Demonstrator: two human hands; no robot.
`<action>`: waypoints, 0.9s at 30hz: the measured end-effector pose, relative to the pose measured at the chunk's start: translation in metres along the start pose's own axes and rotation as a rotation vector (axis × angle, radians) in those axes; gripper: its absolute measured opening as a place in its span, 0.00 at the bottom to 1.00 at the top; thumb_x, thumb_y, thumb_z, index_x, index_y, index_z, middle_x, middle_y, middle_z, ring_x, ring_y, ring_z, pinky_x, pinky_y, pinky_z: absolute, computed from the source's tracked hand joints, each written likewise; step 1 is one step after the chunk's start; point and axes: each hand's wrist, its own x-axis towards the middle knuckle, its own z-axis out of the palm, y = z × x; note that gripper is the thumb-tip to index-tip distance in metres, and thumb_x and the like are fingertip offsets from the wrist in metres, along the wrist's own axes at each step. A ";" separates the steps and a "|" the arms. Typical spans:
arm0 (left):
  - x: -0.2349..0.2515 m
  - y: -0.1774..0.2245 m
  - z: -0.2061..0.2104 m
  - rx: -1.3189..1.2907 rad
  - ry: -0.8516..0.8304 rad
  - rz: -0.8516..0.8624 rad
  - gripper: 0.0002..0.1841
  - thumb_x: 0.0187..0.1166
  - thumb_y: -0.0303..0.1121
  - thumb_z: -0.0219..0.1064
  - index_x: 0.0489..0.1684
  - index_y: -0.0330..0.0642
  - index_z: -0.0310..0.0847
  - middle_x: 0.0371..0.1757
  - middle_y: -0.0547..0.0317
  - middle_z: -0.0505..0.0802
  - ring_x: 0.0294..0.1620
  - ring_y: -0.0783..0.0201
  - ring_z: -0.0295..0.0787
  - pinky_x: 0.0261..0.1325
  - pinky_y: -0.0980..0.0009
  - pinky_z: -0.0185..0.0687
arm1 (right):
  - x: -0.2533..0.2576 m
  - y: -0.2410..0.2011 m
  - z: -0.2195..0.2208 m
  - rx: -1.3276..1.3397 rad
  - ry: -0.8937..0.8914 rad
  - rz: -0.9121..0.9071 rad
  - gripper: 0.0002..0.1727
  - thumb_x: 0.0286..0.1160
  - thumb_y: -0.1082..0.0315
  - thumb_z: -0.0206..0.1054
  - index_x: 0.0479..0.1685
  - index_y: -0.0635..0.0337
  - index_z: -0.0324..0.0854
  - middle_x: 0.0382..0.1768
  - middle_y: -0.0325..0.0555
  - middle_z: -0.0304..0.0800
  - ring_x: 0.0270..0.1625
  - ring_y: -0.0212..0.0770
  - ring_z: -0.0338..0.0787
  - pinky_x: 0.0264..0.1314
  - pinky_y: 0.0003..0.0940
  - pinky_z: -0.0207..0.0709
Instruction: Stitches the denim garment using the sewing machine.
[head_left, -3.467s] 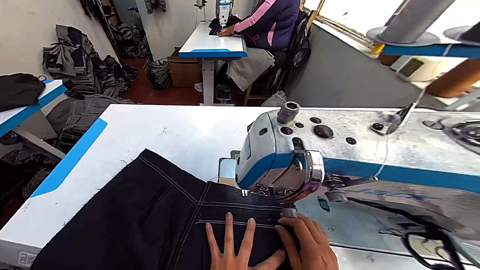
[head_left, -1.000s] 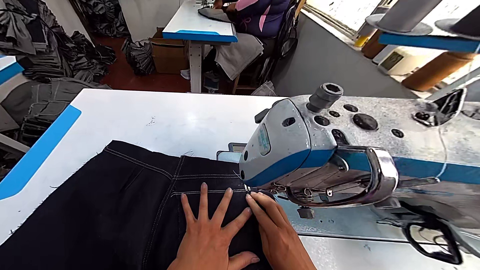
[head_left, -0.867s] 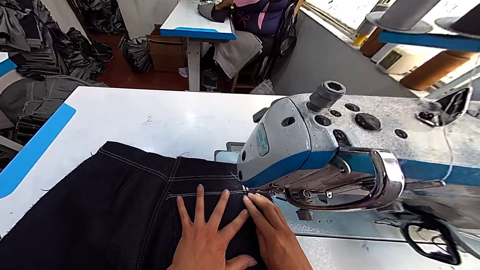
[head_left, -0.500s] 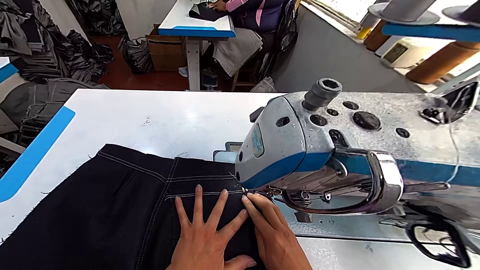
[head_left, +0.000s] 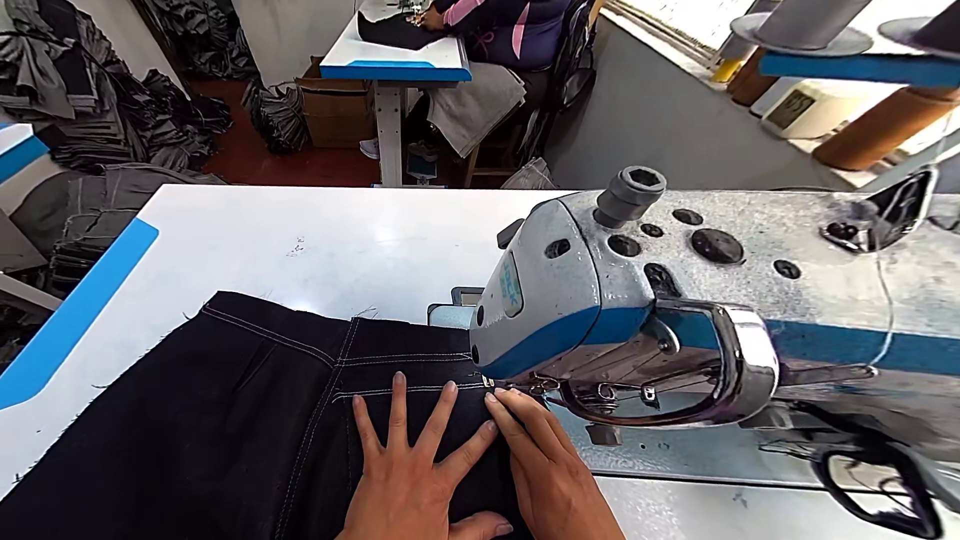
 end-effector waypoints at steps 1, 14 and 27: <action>0.000 0.000 0.000 -0.001 -0.002 -0.001 0.42 0.68 0.84 0.40 0.86 0.87 0.64 0.91 0.53 0.68 0.88 0.17 0.50 0.67 0.07 0.38 | 0.000 0.000 0.000 0.003 0.002 -0.002 0.24 0.75 0.78 0.52 0.65 0.60 0.88 0.66 0.50 0.90 0.71 0.47 0.87 0.76 0.32 0.76; 0.001 0.001 -0.001 -0.008 -0.019 -0.007 0.41 0.69 0.83 0.40 0.86 0.89 0.63 0.91 0.52 0.67 0.87 0.16 0.50 0.67 0.06 0.37 | -0.001 0.001 0.001 -0.018 0.014 -0.021 0.24 0.75 0.78 0.51 0.65 0.61 0.88 0.66 0.49 0.91 0.71 0.48 0.88 0.73 0.33 0.78; 0.002 0.003 -0.005 -0.031 -0.087 -0.023 0.41 0.71 0.82 0.39 0.88 0.87 0.59 0.93 0.52 0.65 0.88 0.16 0.46 0.67 0.06 0.35 | 0.002 0.002 0.000 -0.020 0.010 -0.022 0.24 0.77 0.77 0.50 0.65 0.62 0.88 0.65 0.52 0.91 0.71 0.49 0.87 0.77 0.34 0.75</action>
